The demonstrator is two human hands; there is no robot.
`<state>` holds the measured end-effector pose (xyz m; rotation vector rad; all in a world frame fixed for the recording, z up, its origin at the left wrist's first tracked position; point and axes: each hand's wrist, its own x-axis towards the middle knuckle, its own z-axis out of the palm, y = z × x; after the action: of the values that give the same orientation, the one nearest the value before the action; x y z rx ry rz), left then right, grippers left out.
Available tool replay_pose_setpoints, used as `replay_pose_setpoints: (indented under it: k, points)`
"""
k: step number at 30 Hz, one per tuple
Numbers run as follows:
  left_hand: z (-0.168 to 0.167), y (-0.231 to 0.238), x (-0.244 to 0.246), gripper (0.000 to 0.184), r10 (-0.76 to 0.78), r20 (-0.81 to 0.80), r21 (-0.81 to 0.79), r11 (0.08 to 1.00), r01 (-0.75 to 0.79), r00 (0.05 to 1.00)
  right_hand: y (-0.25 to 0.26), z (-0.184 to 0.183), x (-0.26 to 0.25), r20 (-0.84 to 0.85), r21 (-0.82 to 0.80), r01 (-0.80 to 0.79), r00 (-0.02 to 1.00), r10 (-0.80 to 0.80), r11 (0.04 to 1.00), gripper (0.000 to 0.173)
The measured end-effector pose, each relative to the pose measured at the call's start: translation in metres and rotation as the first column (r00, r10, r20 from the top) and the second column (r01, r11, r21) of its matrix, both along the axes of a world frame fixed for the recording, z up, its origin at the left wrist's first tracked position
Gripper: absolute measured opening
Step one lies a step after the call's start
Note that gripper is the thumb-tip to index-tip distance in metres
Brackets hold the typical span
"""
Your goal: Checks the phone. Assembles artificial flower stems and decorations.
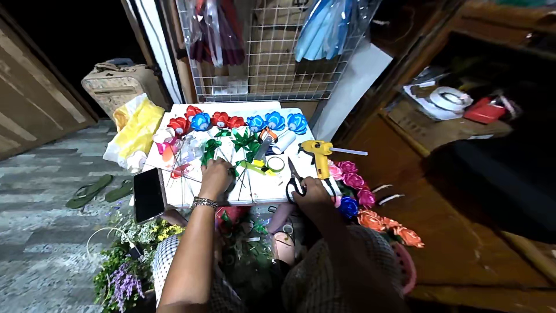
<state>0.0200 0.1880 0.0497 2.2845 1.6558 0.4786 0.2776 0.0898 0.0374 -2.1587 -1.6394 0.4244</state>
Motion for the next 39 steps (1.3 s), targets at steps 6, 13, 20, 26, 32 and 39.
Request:
replay_pose_setpoints:
  k: [6,13,20,26,32,39]
  points:
    - [-0.008,0.006,0.003,0.017,0.047,-0.044,0.006,0.999,-0.046,0.998,-0.012,0.002,0.012,-0.195,0.097,0.011,0.981,0.008,0.995,0.036]
    - [0.031,-0.023,0.009,0.018,-0.014,0.251,0.182,0.983,-0.032,0.968,-0.026,-0.004,0.026,-0.368,0.525,0.025,0.908,0.201,0.851,0.049]
    - [0.067,-0.094,0.02,0.016,0.114,0.831,-0.267,0.94,0.211,0.544,-0.045,-0.002,0.013,-0.306,0.596,-0.314,0.763,0.57,0.739,0.063]
    - [0.074,-0.108,0.017,0.015,0.125,0.907,-0.3,0.862,0.408,0.403,-0.053,0.0,0.002,-0.278,0.587,-0.383,0.732,0.622,0.713,0.07]
    - [0.078,-0.116,0.013,0.015,0.095,0.898,-0.3,0.845,0.442,0.429,-0.056,0.001,0.001,-0.267,0.571,-0.399,0.736,0.622,0.718,0.059]
    - [0.08,-0.119,0.009,0.017,0.066,0.871,-0.28,0.881,0.381,0.488,-0.057,0.004,0.001,-0.231,0.51,-0.426,0.769,0.596,0.747,0.053]
